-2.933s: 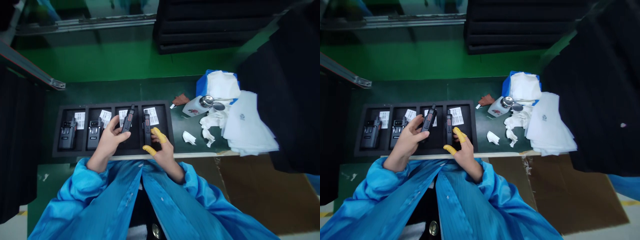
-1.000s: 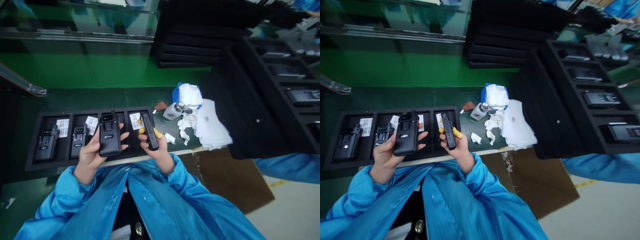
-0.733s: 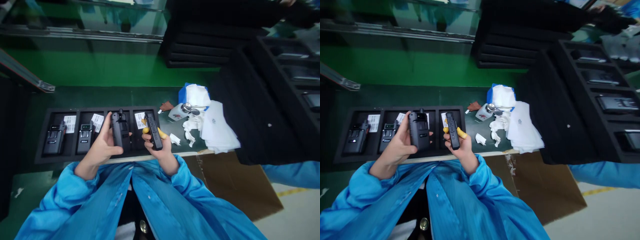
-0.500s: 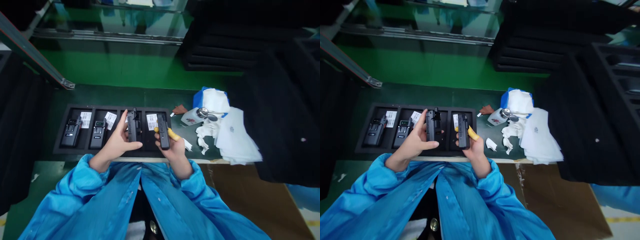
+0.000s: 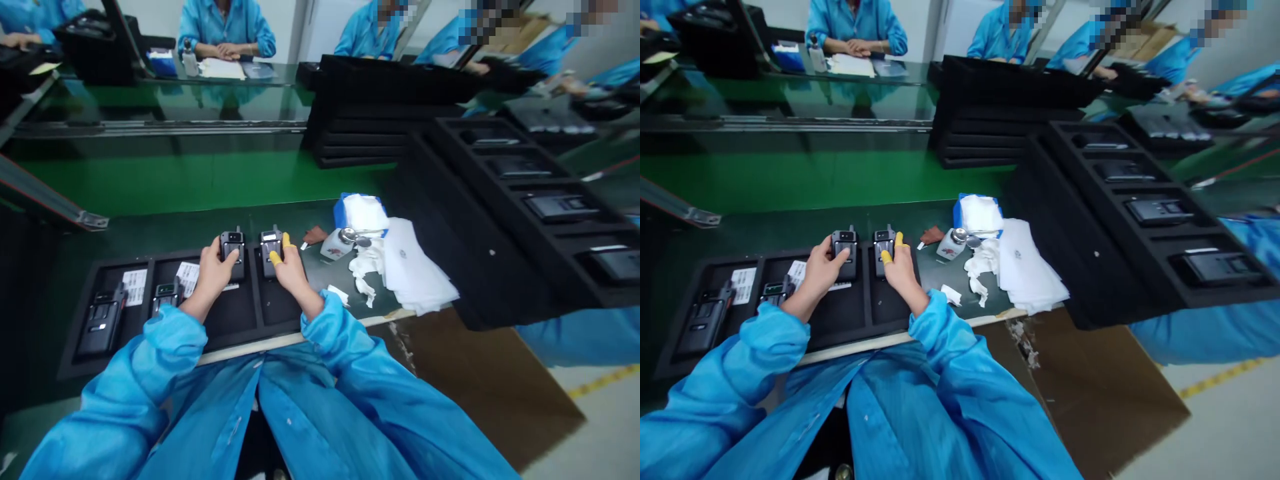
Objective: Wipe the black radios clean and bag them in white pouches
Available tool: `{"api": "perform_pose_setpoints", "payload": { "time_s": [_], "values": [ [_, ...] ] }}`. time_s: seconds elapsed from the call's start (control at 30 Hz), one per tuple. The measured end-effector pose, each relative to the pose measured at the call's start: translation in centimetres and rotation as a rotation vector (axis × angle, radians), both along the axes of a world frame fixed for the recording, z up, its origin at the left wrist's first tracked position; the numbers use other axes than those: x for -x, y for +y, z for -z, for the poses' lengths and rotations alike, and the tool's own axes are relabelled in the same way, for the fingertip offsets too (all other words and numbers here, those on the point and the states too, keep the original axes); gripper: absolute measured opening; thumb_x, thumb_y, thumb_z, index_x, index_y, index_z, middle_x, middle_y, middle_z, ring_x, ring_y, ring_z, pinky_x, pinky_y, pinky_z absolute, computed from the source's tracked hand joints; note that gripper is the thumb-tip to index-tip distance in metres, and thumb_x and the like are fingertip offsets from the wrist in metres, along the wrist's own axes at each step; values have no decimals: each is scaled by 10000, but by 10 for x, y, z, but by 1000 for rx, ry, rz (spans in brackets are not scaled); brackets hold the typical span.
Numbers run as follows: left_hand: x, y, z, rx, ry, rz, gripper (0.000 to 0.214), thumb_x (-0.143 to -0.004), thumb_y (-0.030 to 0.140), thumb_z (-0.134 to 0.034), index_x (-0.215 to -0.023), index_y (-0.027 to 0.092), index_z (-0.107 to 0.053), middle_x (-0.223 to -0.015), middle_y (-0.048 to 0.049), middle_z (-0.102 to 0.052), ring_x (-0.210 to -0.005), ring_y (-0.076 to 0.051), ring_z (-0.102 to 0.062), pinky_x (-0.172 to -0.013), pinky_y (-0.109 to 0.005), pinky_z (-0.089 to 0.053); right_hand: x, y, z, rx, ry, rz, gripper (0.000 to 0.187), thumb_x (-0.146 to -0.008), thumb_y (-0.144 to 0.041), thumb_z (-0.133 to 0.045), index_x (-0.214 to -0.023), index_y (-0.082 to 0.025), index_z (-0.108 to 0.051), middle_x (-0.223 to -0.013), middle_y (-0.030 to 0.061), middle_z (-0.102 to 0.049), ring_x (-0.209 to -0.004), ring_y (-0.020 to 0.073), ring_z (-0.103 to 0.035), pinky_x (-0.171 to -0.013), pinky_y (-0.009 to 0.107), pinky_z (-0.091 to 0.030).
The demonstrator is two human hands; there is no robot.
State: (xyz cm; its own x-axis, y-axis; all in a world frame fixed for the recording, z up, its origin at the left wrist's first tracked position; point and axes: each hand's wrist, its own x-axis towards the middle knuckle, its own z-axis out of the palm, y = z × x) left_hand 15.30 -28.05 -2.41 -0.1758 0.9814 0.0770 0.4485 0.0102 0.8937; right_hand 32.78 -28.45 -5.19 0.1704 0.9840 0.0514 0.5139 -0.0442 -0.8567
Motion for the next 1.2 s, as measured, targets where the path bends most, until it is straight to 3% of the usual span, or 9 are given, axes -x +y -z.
{"api": "perform_pose_setpoints", "payload": {
  "time_s": [0.2,0.3,0.37,0.5,0.6,0.73,0.9,1.07,1.2],
  "values": [
    [10,-26,-21,-68,184,40,476,-718,294,-610,-1155,106,-607,-1119,-147,-524,-1153,-315,-503,-1057,-480,-379,1,-10,-21,-23,-202,18,602,-813,-229,-446,-1374,-9,-437,-1194,234,-527,-1164,305,-497,-1073,488,-369],
    [37,-49,-33,-184,357,20,459,-786,334,-575,-1201,138,-587,-1179,-143,-520,-1159,-289,-506,-1051,-450,-392,-4,-23,-32,-61,-261,-6,588,-821,-261,-474,-1367,-43,-450,-1299,233,-454,-1254,309,-422,-1111,501,-328],
    [66,-65,-36,-219,506,-78,469,-808,349,-563,-1226,136,-571,-1223,-161,-505,-1199,-304,-481,-1067,-466,-371,-4,-35,-37,-129,-298,-59,565,-831,-289,-486,-1357,-84,-470,-1299,201,-461,-1251,286,-433,-1114,484,-340],
    [127,-96,-30,-3,714,-350,569,-799,379,-575,-1295,106,-518,-1330,-222,-459,-1312,-395,-365,-1094,-573,-285,20,-61,-39,-255,-320,-294,469,-876,-332,-474,-1308,-160,-536,-1257,156,-514,-1205,252,-487,-1072,466,-405],
    [153,-117,-18,207,763,-355,639,-806,381,-562,-1363,86,-450,-1420,-246,-420,-1366,-416,-311,-1100,-589,-263,58,-78,-40,-271,-380,-526,430,-881,-325,-492,-1268,-163,-585,-1253,167,-539,-1209,277,-481,-1058,498,-406],
    [162,-131,-4,250,775,-318,670,-810,364,-567,-1389,64,-412,-1476,-273,-363,-1405,-426,-256,-1108,-599,-236,113,-90,-42,-168,-538,-708,480,-855,-354,-565,-1258,-95,-596,-1413,229,-444,-1360,396,-313,-1062,615,-323],
    [165,-132,3,122,742,-379,613,-795,275,-589,-1348,52,-446,-1353,-262,-519,-1404,-432,-254,-1102,-646,-191,151,-92,-35,-63,-629,-788,594,-850,-486,-557,-1187,0,-616,-1488,292,-325,-1421,445,-176,-1079,702,-171],
    [163,-134,6,13,638,-276,609,-772,194,-604,-1356,123,-443,-1286,-180,-580,-1307,-349,-432,-1099,-539,-302,158,-98,-25,-87,-552,-694,548,-828,-479,-584,-1117,-17,-642,-1506,281,-296,-1420,439,-182,-1074,675,-209],
    [166,-133,-2,83,632,-207,766,-742,181,-651,-1437,119,-336,-1251,-192,-593,-1171,-342,-547,-1016,-494,-403,158,-103,-20,-202,-438,-603,620,-812,-525,-593,-1241,-79,-574,-1483,241,-359,-1395,378,-267,-1076,599,-280]
  ]
}}
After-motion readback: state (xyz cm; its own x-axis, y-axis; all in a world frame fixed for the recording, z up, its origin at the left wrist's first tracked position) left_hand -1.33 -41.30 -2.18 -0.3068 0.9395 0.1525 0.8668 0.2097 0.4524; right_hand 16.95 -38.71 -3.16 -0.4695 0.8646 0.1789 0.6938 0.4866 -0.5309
